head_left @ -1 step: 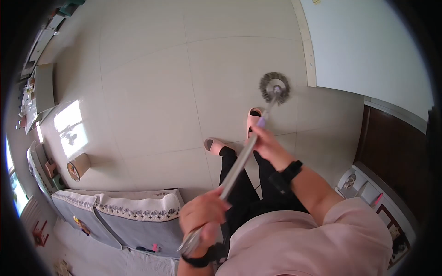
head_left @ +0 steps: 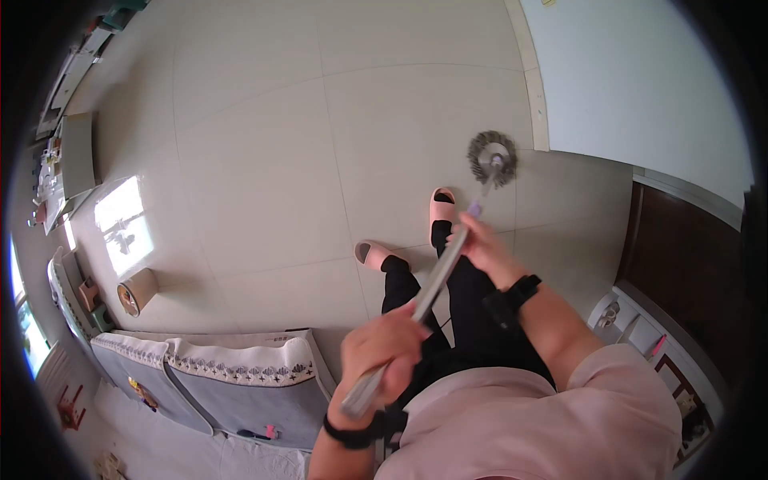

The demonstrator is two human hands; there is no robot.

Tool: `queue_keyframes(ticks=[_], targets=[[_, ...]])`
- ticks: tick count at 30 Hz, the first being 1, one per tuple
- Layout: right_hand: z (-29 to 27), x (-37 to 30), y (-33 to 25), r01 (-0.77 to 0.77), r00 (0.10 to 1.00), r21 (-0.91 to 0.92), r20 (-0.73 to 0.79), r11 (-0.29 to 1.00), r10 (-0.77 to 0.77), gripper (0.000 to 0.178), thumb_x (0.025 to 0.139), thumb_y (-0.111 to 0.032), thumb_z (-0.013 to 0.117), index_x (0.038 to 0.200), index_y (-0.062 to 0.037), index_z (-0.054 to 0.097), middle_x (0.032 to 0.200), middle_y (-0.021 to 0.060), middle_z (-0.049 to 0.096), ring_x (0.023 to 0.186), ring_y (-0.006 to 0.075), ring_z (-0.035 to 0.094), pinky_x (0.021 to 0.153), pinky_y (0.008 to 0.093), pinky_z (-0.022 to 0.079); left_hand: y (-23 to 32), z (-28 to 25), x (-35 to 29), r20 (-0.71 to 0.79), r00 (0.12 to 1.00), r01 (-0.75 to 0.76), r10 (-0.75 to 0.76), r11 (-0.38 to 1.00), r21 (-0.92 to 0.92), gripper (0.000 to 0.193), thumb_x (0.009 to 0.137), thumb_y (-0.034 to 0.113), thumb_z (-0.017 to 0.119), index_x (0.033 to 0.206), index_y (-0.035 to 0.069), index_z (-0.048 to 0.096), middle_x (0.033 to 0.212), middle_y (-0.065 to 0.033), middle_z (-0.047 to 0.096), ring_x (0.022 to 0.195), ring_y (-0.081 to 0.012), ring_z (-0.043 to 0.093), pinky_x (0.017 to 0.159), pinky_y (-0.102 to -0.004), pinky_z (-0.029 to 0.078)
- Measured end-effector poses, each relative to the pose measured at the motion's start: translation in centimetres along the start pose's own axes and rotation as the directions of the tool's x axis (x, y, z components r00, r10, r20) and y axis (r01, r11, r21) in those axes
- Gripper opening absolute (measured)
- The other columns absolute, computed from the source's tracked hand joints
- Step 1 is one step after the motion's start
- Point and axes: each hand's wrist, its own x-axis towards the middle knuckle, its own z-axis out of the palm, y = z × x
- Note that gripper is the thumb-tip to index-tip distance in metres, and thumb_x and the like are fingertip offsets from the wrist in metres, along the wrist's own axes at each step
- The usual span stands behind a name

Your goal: The person is mopping the bathroom and hallway floors using a spray mop.

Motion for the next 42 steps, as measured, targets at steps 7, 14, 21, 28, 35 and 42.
queue_keyframes(ticks=[7, 14, 21, 28, 35, 42], targets=[[-11.7, 4.9, -6.4, 0.094, 0.861, 0.024, -0.504, 0.995, -0.069, 0.007, 0.083, -0.004, 0.047, 0.088, -0.0010, 0.044, 0.084, 0.0117, 0.049, 0.078, 0.0225, 0.053, 0.067, 0.0347, 0.048, -7.8, 5.4, 6.1, 0.258, 0.900, 0.410, -0.351, 0.883, -0.229, 0.005, 0.082, 0.002, 0.055, 0.079, 0.000, 0.052, 0.086, -0.0060, 0.059, 0.093, -0.0193, 0.056, 0.083, -0.0301, 0.043], [10.2, 11.5, -1.5, 0.024, 0.996, -0.185, -0.074, 0.982, -0.039, 0.005, 0.077, -0.005, 0.047, 0.075, -0.0024, 0.043, 0.069, 0.0073, 0.047, 0.067, 0.0206, 0.053, 0.062, 0.0320, 0.048, -4.1, -9.5, -0.5, -0.227, 0.943, 0.218, -0.242, 0.968, -0.127, 0.008, 0.081, 0.007, 0.060, 0.081, 0.001, 0.055, 0.092, -0.0087, 0.060, 0.105, -0.0236, 0.052, 0.091, -0.0355, 0.038], [29.1, 18.8, -0.3, 0.122, 0.990, -0.835, 0.142, 0.537, -0.004, 0.015, 0.078, -0.009, 0.042, 0.089, 0.0004, 0.044, 0.071, 0.0090, 0.050, 0.058, 0.0203, 0.055, 0.048, 0.0329, 0.048, -5.7, -7.4, -5.0, -0.544, 0.835, 0.234, -0.080, 0.947, 0.218, 0.023, 0.071, 0.017, 0.070, 0.082, 0.008, 0.052, 0.104, -0.0064, 0.056, 0.114, -0.0308, 0.046, 0.104, -0.0486, 0.008], [36.1, 11.7, 15.3, 0.148, 0.842, -0.729, 0.447, 0.668, 0.302, 0.027, 0.080, -0.020, 0.050, 0.079, 0.0063, 0.045, 0.065, 0.0141, 0.052, 0.053, 0.0269, 0.058, 0.046, 0.0390, 0.052, -0.7, -8.2, -12.4, -0.780, 0.522, 0.326, 0.345, 0.765, 0.556, 0.022, 0.080, 0.014, 0.045, 0.062, 0.000, 0.043, 0.075, -0.0113, 0.052, 0.094, -0.0328, 0.054, 0.097, -0.0489, 0.030], [29.6, -4.1, 16.2, -0.336, 0.777, -0.446, 0.367, 0.829, 0.512, 0.035, 0.080, -0.015, 0.051, 0.088, 0.0137, 0.034, 0.066, 0.0173, 0.054, 0.053, 0.0282, 0.061, 0.045, 0.0400, 0.055, 11.2, -6.3, -17.4, -0.810, 0.394, 0.122, 0.434, 0.849, 0.514, 0.025, 0.075, 0.021, 0.036, 0.055, 0.007, 0.035, 0.053, -0.0055, 0.036, 0.065, -0.0214, 0.044, 0.073, -0.0386, 0.045], [13.3, -2.2, 1.6, -0.298, 0.936, -0.161, 0.144, 0.941, 0.321, 0.025, 0.081, -0.025, 0.050, 0.077, -0.0010, 0.050, 0.075, 0.0124, 0.059, 0.065, 0.0245, 0.062, 0.059, 0.0356, 0.054, 4.9, -3.2, -3.7, -0.440, 0.888, -0.135, 0.133, 0.990, 0.028, 0.025, 0.072, 0.021, 0.041, 0.050, 0.009, 0.036, 0.048, -0.0047, 0.042, 0.056, -0.0226, 0.045, 0.073, -0.0423, 0.046]])
